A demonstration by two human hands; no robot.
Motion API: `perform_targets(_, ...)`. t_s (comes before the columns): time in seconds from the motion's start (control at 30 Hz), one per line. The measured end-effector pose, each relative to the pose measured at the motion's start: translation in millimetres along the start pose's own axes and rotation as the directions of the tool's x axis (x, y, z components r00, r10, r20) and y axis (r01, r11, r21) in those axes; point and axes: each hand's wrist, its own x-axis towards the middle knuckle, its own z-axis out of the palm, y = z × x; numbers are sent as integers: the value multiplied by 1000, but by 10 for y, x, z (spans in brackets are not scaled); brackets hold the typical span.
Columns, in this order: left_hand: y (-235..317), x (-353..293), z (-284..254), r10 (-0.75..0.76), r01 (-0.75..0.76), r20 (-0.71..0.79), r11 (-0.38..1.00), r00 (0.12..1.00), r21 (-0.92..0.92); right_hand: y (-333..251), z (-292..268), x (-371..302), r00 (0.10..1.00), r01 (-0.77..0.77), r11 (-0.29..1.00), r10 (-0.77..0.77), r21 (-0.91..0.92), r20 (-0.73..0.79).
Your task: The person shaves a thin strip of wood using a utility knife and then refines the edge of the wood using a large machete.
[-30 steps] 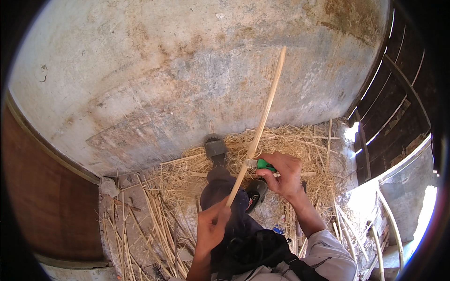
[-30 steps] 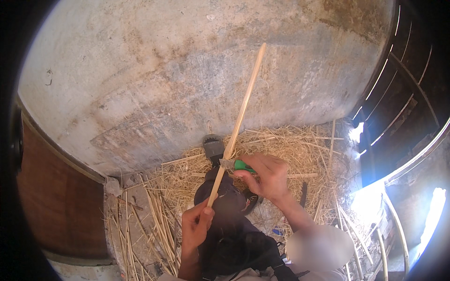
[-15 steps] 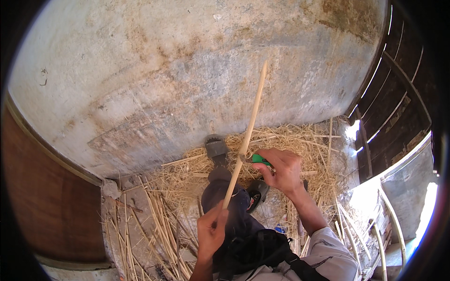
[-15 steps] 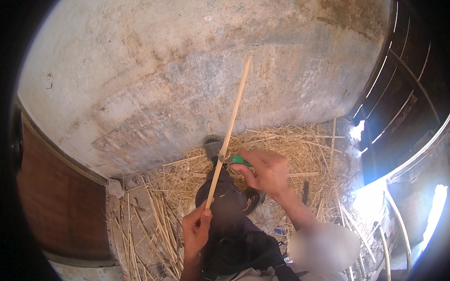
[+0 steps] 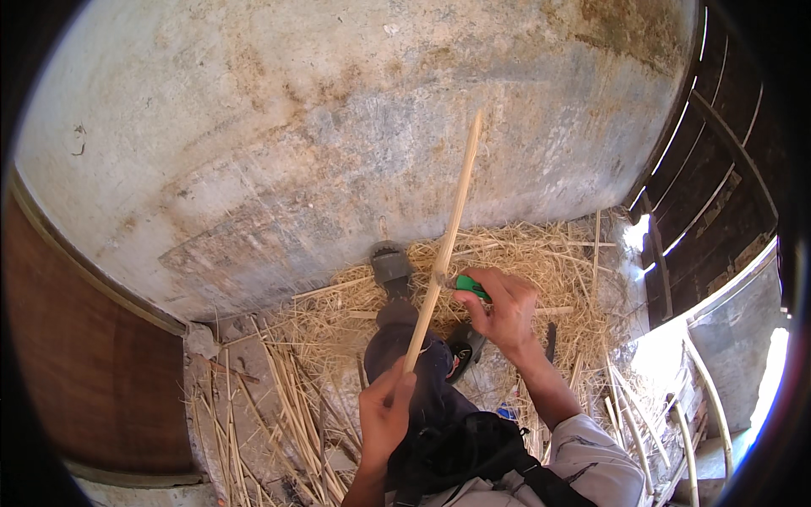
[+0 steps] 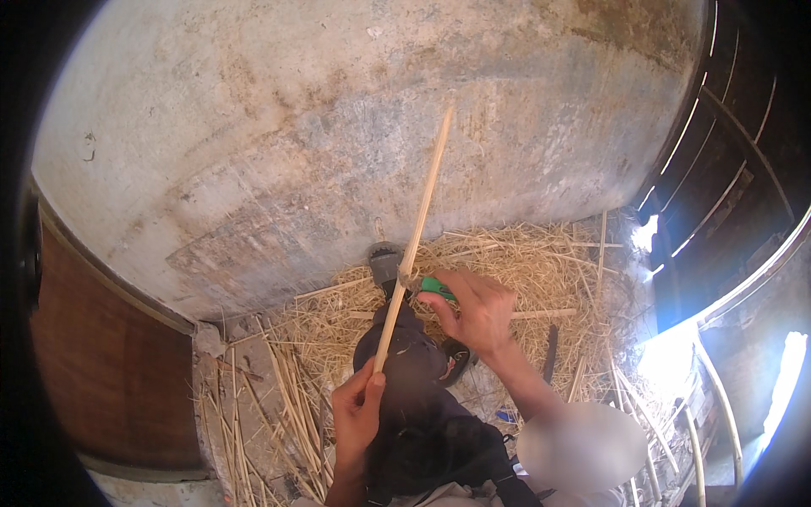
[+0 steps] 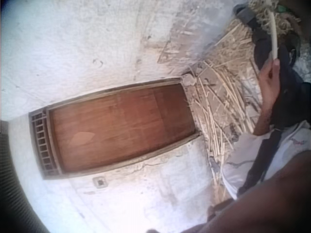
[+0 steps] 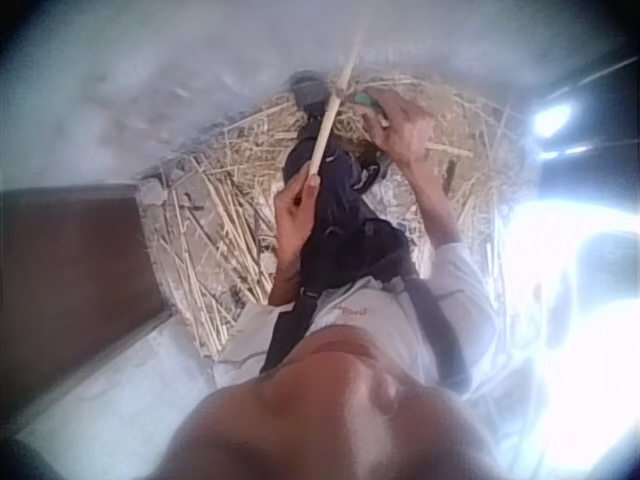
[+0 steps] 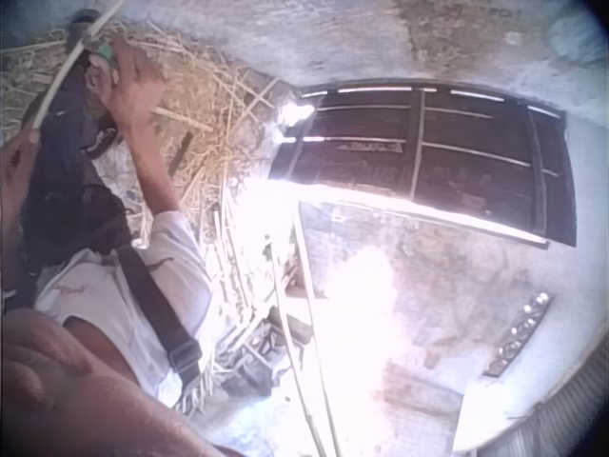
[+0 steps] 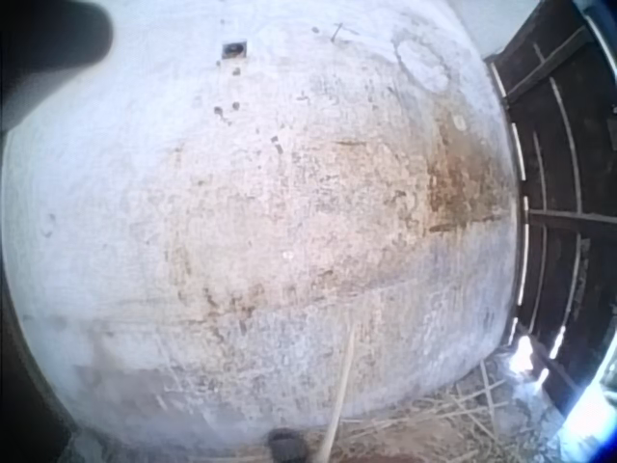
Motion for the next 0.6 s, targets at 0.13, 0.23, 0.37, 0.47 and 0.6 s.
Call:
perform_targets(0.13, -138, -1, -53, 66, -59, -69, 994, 995, 96, -118, 0, 4, 861, -485, 720, 294, 496, 414)
perform_targets(0.23, -173, 2, -86, 63, -53, -113, 995, 992, 86, 91, -104, -49, 726, -688, 106, 79, 718, 683)
perform_targets(0.37, -201, 24, -133, 165, -133, -134, 967, 977, 218, -59, -123, 56, 803, -592, 539, 327, 600, 498)
perform_targets(0.47, -172, -13, -131, 187, -131, -133, 930, 973, 345, -143, -98, 165, 833, -516, 800, 383, 308, 400)
perform_targets(0.6, -71, -22, -62, 210, -146, -129, 912, 969, 383, -233, -4, 178, 958, -235, 930, 172, 282, 230)
